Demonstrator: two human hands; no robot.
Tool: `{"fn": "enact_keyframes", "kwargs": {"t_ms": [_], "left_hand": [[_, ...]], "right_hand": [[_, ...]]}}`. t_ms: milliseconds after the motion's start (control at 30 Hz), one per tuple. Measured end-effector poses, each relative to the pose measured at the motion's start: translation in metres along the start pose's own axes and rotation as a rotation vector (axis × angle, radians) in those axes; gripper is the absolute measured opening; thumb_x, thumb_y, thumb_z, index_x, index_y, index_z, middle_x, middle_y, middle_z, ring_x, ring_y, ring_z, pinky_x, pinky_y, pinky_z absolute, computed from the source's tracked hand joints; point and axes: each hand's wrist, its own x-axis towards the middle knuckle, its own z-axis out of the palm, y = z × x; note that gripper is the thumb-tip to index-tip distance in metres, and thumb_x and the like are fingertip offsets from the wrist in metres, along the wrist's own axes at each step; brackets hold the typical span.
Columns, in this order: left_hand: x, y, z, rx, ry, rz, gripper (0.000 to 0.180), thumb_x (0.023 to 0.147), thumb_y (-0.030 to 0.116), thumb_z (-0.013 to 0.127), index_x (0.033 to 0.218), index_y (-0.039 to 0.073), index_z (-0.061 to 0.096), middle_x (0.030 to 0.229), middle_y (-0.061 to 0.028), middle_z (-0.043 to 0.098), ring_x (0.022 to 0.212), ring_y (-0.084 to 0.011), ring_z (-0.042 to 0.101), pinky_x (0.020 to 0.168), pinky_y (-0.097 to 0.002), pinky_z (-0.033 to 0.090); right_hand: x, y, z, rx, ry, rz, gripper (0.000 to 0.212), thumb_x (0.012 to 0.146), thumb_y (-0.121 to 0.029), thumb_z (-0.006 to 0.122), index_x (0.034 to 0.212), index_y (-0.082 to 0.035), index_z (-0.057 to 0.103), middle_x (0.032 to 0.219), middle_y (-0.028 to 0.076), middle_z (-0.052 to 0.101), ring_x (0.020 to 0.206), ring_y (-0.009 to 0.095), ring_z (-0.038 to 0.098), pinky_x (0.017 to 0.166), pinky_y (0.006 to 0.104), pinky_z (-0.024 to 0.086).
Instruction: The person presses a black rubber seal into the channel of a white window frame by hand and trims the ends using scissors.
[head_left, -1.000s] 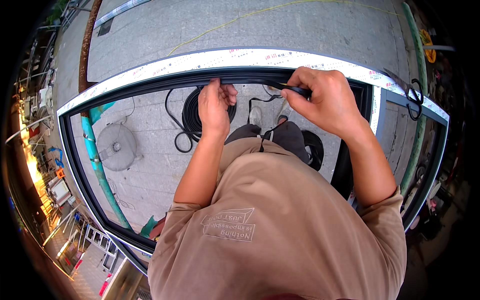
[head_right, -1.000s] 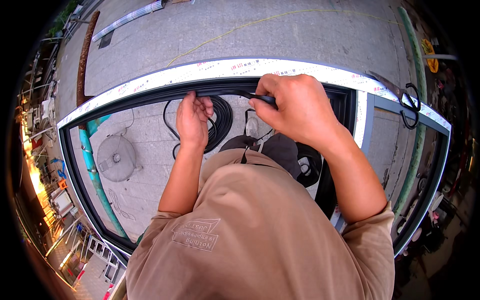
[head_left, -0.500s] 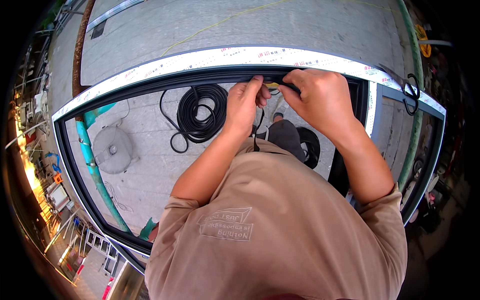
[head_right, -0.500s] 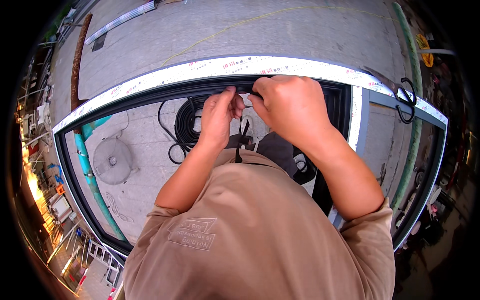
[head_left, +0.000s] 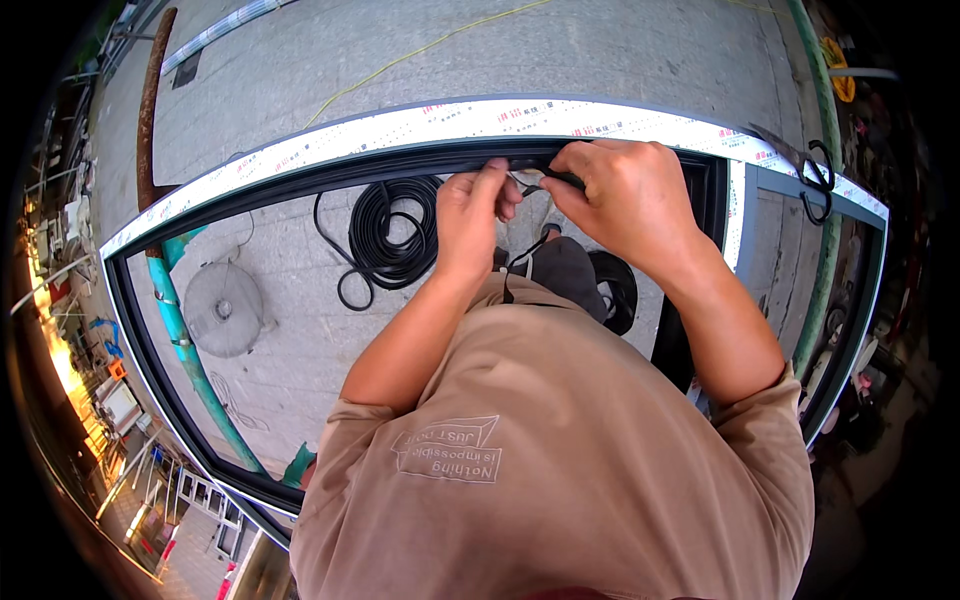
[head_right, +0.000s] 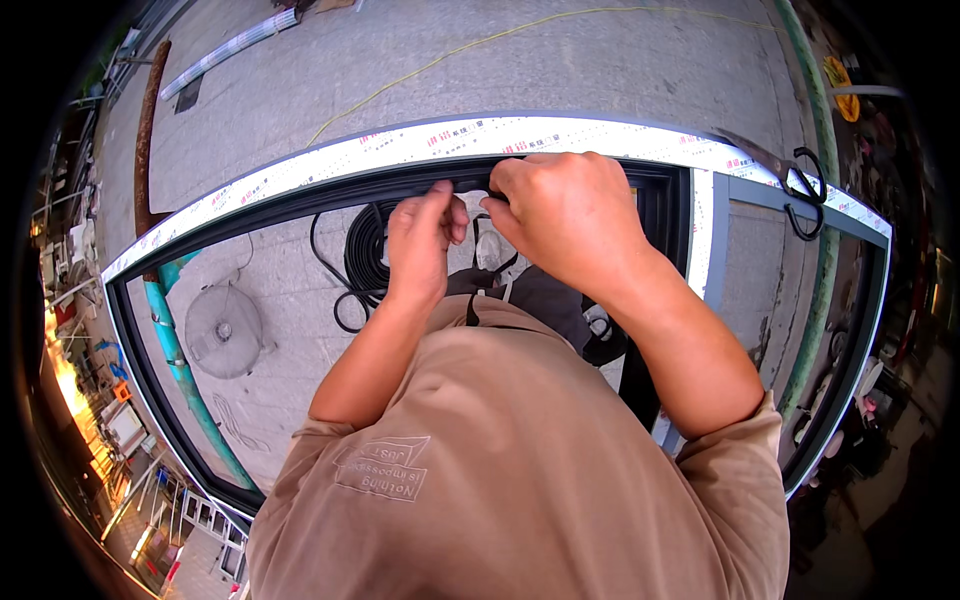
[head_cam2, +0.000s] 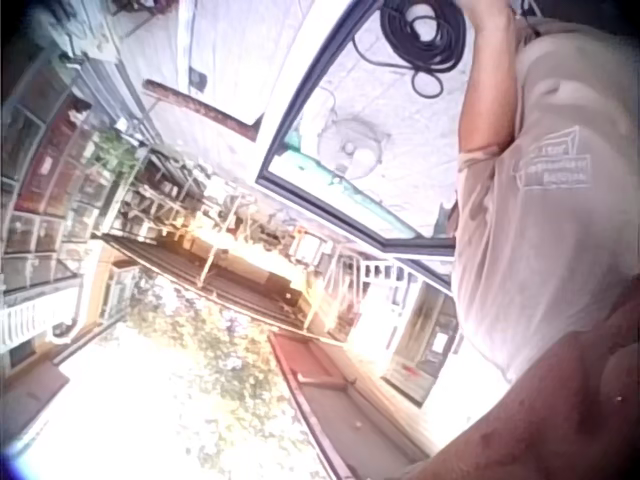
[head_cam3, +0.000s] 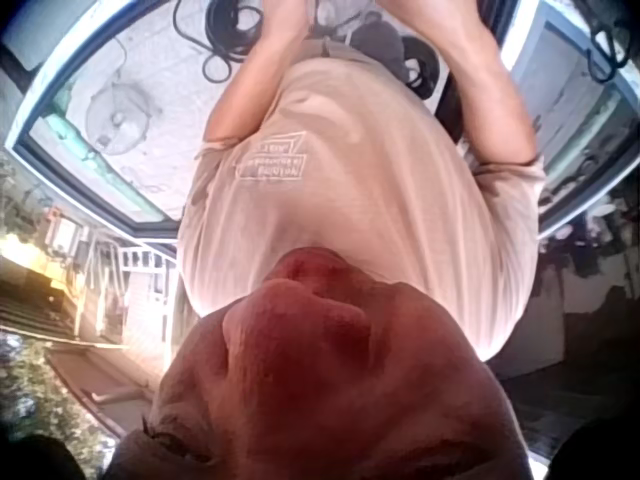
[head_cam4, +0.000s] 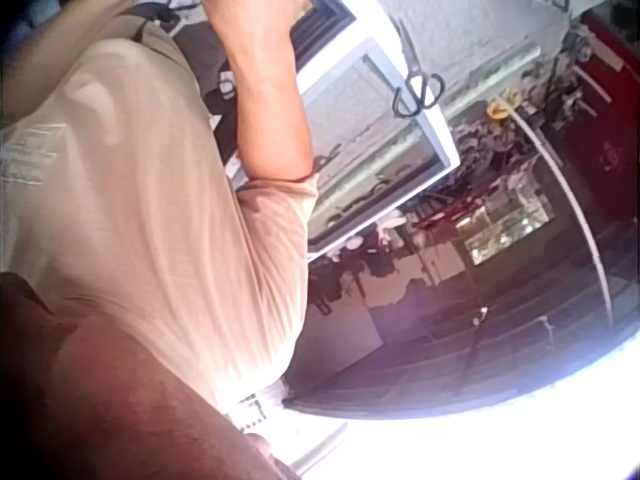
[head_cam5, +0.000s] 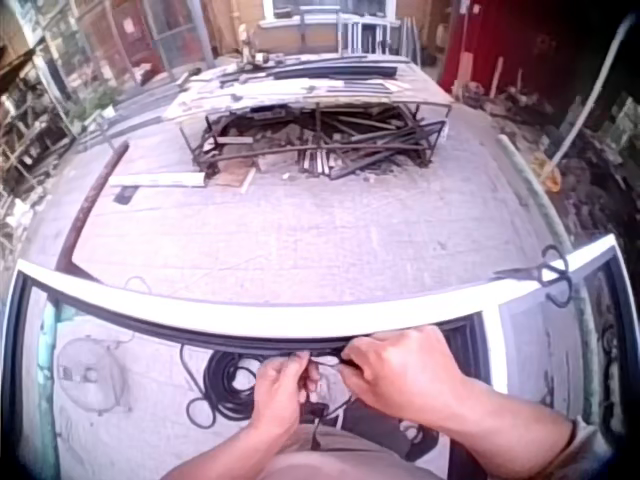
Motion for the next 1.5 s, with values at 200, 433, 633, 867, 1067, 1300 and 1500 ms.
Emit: {"fn": "enact_keyframes", "kwargs": {"t_ms": [200,433,633,867,1067,1300,1500], "left_hand": [[0.001,0.004,-0.011,-0.075,0.05,0.023,0.034,0.106,0.026,0.059,0.081,0.005,0.065,0.074,-0.0053,0.064,0.065,-0.013,0.055,0.061,-0.0282,0.041],[-0.002,0.005,-0.014,-0.172,0.067,0.003,0.046,0.109,0.034,0.055,0.078,0.002,0.068,0.072,-0.0056,0.067,0.064,-0.0116,0.056,0.062,-0.0281,0.043],[0.002,0.002,-0.022,-0.011,0.031,0.033,0.049,0.111,0.04,0.051,0.093,-0.001,0.072,0.077,-0.0055,0.068,0.066,-0.0113,0.056,0.064,-0.0273,0.044],[-0.006,-0.006,0.008,-0.068,-0.155,-0.085,0.048,0.112,0.044,0.051,0.105,0.001,0.072,0.082,-0.004,0.066,0.075,-0.0111,0.058,0.069,-0.027,0.045],[0.0,-0.009,0.025,-0.027,-0.054,-0.025,0.045,0.109,0.037,0.06,0.083,0.002,0.071,0.075,-0.0044,0.068,0.065,-0.0098,0.057,0.06,-0.0268,0.044],[0.003,-0.012,0.023,-0.029,-0.026,-0.005,0.033,0.107,0.027,0.058,0.083,0.006,0.068,0.074,-0.0021,0.065,0.064,-0.0111,0.054,0.062,-0.0275,0.043],[0.003,-0.009,0.024,-0.069,-0.056,0.011,0.031,0.108,0.029,0.058,0.089,0.007,0.07,0.073,-0.0004,0.063,0.063,-0.009,0.052,0.059,-0.0264,0.039]], "right_hand": [[0.002,-0.002,-0.001,0.018,-0.014,0.015,0.016,0.082,-0.022,0.08,0.082,-0.008,0.074,0.069,0.011,0.071,0.064,0.033,0.071,0.06,0.0439,0.057],[0.001,-0.001,0.0,0.017,-0.014,0.003,0.017,0.083,-0.023,0.08,0.081,-0.007,0.072,0.069,0.012,0.07,0.065,0.034,0.072,0.061,0.0456,0.057],[0.002,0.0,0.002,-0.01,-0.016,-0.002,0.017,0.082,-0.024,0.08,0.081,-0.008,0.073,0.069,0.012,0.07,0.064,0.034,0.072,0.061,0.0454,0.058],[0.002,0.002,0.003,0.005,0.01,-0.003,0.019,0.083,-0.027,0.081,0.085,-0.009,0.076,0.071,0.011,0.072,0.066,0.032,0.071,0.062,0.0414,0.057],[0.001,0.005,0.003,-0.013,-0.002,-0.028,0.018,0.081,-0.026,0.082,0.082,-0.009,0.075,0.071,0.012,0.071,0.067,0.032,0.072,0.062,0.0428,0.057],[0.002,0.0,0.0,-0.043,-0.047,-0.016,0.017,0.081,-0.025,0.079,0.079,-0.008,0.076,0.074,0.015,0.073,0.073,0.036,0.075,0.068,0.0455,0.06],[0.001,0.001,0.0,-0.084,-0.078,-0.022,0.012,0.073,-0.018,0.077,0.078,-0.008,0.079,0.078,0.019,0.075,0.075,0.035,0.076,0.07,0.0437,0.061]]}}
